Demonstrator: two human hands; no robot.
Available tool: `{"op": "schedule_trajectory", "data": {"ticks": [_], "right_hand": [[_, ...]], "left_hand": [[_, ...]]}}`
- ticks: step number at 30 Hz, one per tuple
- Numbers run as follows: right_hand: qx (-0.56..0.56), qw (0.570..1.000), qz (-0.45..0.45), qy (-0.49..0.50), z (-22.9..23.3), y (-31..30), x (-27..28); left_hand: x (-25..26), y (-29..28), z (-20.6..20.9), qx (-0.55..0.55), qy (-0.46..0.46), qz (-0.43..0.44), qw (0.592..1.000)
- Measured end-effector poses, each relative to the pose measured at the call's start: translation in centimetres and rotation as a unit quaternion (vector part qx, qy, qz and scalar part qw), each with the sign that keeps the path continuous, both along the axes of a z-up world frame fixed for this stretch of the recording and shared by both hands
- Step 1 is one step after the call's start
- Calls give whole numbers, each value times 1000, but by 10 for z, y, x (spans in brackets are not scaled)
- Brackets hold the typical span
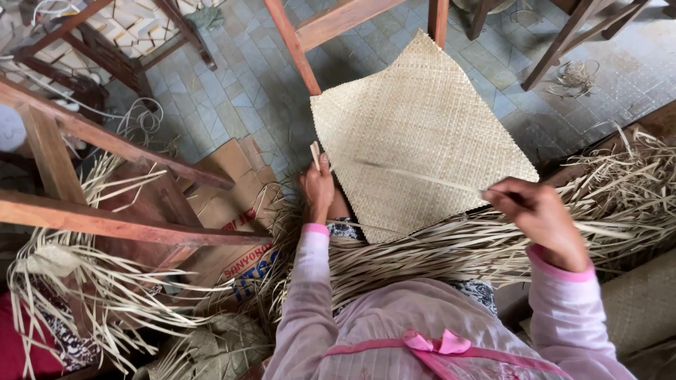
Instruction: A person is weaving a mat using dried plant fibers and a small wooden tool to guide the strands.
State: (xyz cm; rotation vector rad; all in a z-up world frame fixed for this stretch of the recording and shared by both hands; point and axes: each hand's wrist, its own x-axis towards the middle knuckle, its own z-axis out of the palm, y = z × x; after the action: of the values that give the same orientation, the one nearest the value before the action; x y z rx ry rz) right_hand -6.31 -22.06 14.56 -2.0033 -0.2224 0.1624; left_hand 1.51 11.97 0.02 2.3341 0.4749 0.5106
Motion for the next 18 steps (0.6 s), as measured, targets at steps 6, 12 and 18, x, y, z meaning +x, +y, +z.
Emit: {"op": "schedule_trajectory", "data": {"ticks": [6,12,18], "right_hand": [[-15,996,52,-73,-25,57,17],[-6,997,53,-52,-27,60,13],[-112,993,24,-31,-36,32,11]], "left_hand": [[-32,-97,65,-74,-238,-201,947],[-45,-124,62,33,-262,-289,920],[-32,-78,62,36,-218,-183,958]]}}
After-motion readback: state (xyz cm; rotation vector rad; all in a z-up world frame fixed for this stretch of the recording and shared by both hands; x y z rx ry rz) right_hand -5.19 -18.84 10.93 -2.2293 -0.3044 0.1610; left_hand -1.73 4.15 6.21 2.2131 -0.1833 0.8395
